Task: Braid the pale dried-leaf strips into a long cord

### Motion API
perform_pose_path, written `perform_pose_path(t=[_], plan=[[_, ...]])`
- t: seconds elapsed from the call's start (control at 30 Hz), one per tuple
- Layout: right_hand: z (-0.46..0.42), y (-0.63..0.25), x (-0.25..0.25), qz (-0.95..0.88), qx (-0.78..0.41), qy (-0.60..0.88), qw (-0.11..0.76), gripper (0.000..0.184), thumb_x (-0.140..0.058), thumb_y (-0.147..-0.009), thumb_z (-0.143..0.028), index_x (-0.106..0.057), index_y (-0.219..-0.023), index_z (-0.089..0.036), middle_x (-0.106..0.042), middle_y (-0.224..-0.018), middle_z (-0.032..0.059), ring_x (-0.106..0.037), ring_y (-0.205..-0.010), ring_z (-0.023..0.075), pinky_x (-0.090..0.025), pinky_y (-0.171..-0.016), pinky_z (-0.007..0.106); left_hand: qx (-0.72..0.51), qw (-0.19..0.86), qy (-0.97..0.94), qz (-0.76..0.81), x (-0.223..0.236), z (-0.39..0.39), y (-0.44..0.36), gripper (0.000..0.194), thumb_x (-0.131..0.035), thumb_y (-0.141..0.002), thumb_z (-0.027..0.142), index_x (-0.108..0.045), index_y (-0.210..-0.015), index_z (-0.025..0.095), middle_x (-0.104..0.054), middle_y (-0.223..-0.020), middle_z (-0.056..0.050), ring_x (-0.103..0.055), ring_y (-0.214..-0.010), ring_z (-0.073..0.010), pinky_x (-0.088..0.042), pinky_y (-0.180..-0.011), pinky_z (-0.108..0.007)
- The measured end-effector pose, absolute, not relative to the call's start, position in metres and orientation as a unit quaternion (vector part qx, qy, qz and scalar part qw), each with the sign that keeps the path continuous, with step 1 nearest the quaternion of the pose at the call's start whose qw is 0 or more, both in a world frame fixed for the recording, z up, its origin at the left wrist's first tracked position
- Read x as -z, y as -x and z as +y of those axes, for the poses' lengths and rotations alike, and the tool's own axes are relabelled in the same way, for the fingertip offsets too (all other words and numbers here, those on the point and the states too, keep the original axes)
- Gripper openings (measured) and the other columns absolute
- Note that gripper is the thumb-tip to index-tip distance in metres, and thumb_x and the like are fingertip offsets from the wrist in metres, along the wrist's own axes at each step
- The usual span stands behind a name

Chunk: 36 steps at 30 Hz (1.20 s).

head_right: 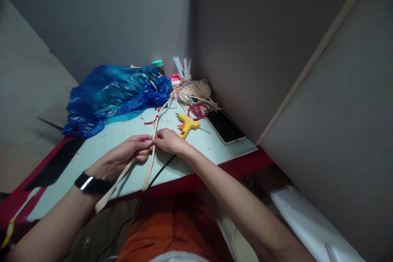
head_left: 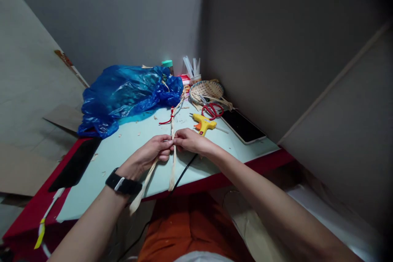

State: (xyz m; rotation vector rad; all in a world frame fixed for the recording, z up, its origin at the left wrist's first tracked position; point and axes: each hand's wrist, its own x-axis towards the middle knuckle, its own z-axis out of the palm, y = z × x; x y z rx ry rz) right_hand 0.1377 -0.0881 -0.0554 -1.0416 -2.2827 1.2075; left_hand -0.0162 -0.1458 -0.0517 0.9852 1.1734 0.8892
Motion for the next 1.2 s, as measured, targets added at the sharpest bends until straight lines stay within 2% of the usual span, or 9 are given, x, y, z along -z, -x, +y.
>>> perform_pose_path(t=[0.17, 0.3, 0.5, 0.6, 0.73, 0.83, 1.0, 1.1, 1.2], plan=[[-0.094, -0.141, 0.049, -0.843, -0.364, 0.367, 0.147, 0.02, -0.05, -0.086, -0.015, -0.06, -0.069, -0.014, -0.067, -0.068, 0.0028, -0.055, -0.065, 0.0116, -0.036, -0.062, 0.021, -0.408, 0.587, -0.439, 0.545, 0.058, -0.149, 0.01, 0.022, -0.071, -0.071, 0.024, -0.053, -0.064, 0.013, -0.045, -0.054, 0.004, -0.027, -0.039, -0.0011, -0.018, -0.038, -0.016], [-0.099, -0.145, 0.045, -0.867, -0.328, 0.354, 0.124, 0.021, -0.048, -0.088, -0.015, -0.064, -0.075, -0.015, -0.07, -0.074, 0.0045, -0.06, -0.072, 0.013, -0.038, -0.066, 0.021, -0.423, 0.536, -0.447, 0.578, 0.064, -0.149, 0.006, 0.015, -0.066, -0.072, 0.02, -0.057, -0.061, 0.013, -0.05, -0.051, 0.001, -0.028, -0.036, -0.0028, -0.016, -0.037, -0.019], [-0.115, -0.149, 0.036, -0.883, -0.208, 0.404, 0.121, 0.018, -0.053, -0.084, -0.023, -0.066, -0.078, -0.012, -0.068, -0.08, 0.017, -0.061, -0.074, 0.0237, -0.033, -0.059, 0.029, -0.436, 0.479, -0.453, 0.613, 0.063, -0.15, 0.0, 0.019, -0.064, -0.067, 0.018, -0.058, -0.05, 0.013, -0.046, -0.041, 0.001, -0.028, -0.037, -0.0044, -0.012, -0.04, -0.021], [-0.121, -0.149, 0.033, -0.878, -0.177, 0.425, 0.133, 0.02, -0.051, -0.086, -0.024, -0.066, -0.078, -0.012, -0.067, -0.079, 0.0161, -0.061, -0.072, 0.0231, -0.031, -0.058, 0.029, -0.446, 0.468, -0.45, 0.616, 0.061, -0.152, -0.003, 0.017, -0.062, -0.064, 0.014, -0.058, -0.047, 0.013, -0.047, -0.04, 0.002, -0.029, -0.038, -0.0046, -0.013, -0.04, -0.021], [-0.133, -0.144, 0.038, -0.873, -0.164, 0.432, 0.156, 0.025, -0.042, -0.092, -0.026, -0.063, -0.087, -0.014, -0.068, -0.08, 0.0115, -0.061, -0.071, 0.0201, -0.032, -0.059, 0.028, -0.46, 0.48, -0.436, 0.606, 0.06, -0.154, -0.003, 0.017, -0.059, -0.064, 0.013, -0.055, -0.048, 0.015, -0.044, -0.037, 0.004, -0.032, -0.036, -0.0048, -0.016, -0.04, -0.02], [-0.149, -0.136, 0.05, -0.876, -0.151, 0.428, 0.164, 0.026, -0.037, -0.094, -0.027, -0.059, -0.099, -0.014, -0.069, -0.082, 0.0104, -0.063, -0.07, 0.0215, -0.033, -0.058, 0.03, -0.457, 0.517, -0.426, 0.585, 0.061, -0.156, 0.003, 0.016, -0.06, -0.066, 0.014, -0.056, -0.051, 0.014, -0.045, -0.039, 0.004, -0.033, -0.035, -0.0041, -0.017, -0.039, -0.019], [-0.169, -0.132, 0.065, -0.898, -0.104, 0.398, 0.155, 0.03, -0.037, -0.091, -0.017, -0.053, -0.116, -0.013, -0.07, -0.097, 0.0122, -0.066, -0.074, 0.0236, -0.034, -0.058, 0.031, -0.453, 0.578, -0.41, 0.541, 0.061, -0.159, 0.014, 0.009, -0.067, -0.069, 0.018, -0.067, -0.072, 0.009, -0.051, -0.05, 0.002, -0.033, -0.037, -0.0018, -0.019, -0.038, -0.016], [-0.165, -0.143, 0.061, -0.899, -0.136, 0.378, 0.175, 0.026, -0.04, -0.094, -0.024, -0.06, -0.108, -0.017, -0.071, -0.095, 0.0098, -0.065, -0.077, 0.0217, -0.036, -0.061, 0.03, -0.469, 0.585, -0.401, 0.526, 0.061, -0.161, 0.015, 0.012, -0.07, -0.07, 0.018, -0.068, -0.078, 0.008, -0.046, -0.047, 0.004, -0.031, -0.038, -0.0017, -0.019, -0.038, -0.015], [-0.146, -0.154, 0.053, -0.852, -0.201, 0.408, 0.259, 0.031, -0.04, -0.096, -0.034, -0.066, -0.092, -0.017, -0.071, -0.092, 0.0082, -0.063, -0.081, 0.018, -0.038, -0.069, 0.027, -0.479, 0.595, -0.4, 0.507, 0.058, -0.163, 0.013, 0.013, -0.07, -0.072, 0.019, -0.067, -0.079, 0.009, -0.041, -0.043, 0.007, -0.027, -0.038, -0.0026, -0.02, -0.038, -0.015]])
